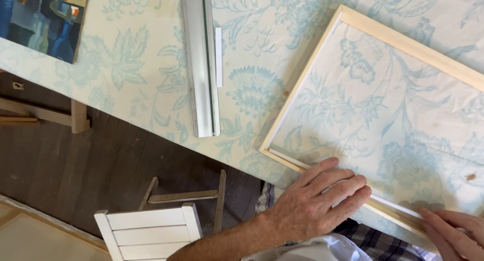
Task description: Measuring, cutting, and fitting wooden strips into a frame to create a border, then placing artwork inside.
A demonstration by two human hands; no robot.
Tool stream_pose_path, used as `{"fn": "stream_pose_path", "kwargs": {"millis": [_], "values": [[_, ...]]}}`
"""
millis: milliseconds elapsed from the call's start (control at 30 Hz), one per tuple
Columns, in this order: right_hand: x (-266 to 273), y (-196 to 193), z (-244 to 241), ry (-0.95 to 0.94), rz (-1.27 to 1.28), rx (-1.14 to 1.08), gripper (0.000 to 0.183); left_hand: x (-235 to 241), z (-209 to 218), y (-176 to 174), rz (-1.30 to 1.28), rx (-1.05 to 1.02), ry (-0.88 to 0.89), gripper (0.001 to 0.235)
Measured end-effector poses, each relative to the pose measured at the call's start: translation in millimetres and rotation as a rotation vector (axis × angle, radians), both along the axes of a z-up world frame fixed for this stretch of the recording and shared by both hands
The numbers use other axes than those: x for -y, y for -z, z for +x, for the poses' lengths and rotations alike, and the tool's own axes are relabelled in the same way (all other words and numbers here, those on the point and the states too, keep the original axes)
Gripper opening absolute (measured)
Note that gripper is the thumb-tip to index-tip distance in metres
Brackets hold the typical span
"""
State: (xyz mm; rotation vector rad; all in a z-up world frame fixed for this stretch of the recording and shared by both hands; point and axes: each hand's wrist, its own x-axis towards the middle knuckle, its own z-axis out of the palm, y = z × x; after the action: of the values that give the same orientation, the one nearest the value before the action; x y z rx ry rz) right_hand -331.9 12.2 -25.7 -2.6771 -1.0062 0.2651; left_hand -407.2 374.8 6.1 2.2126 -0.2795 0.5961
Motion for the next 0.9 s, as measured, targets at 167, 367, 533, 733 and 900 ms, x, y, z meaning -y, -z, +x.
{"fn": "stream_pose_path", "kwargs": {"millis": [167,367,533,733,900], "values": [[-19.2,-11.7,3.1,-0.025,0.004,-0.007,0.029,-3.1,3.0,2.4,-0.037,0.003,0.025,0.011],[-7.3,-3.3,3.3,-0.032,0.007,-0.045,0.033,-2.5,1.9,8.7,-0.046,0.006,0.04,0.015],[-19.5,-13.4,-0.7,-0.016,-0.005,-0.047,0.03,-2.0,0.0,12.2,-0.016,0.001,0.046,0.016],[-43.3,-28.3,-0.3,-0.015,0.024,-0.03,0.026,-7.0,4.8,2.7,-0.042,0.038,0.05,0.011],[-81.8,-51.8,-0.1,0.028,0.271,-0.093,0.023,13.6,-4.7,31.9,0.059,-0.054,0.074,0.03]]}}
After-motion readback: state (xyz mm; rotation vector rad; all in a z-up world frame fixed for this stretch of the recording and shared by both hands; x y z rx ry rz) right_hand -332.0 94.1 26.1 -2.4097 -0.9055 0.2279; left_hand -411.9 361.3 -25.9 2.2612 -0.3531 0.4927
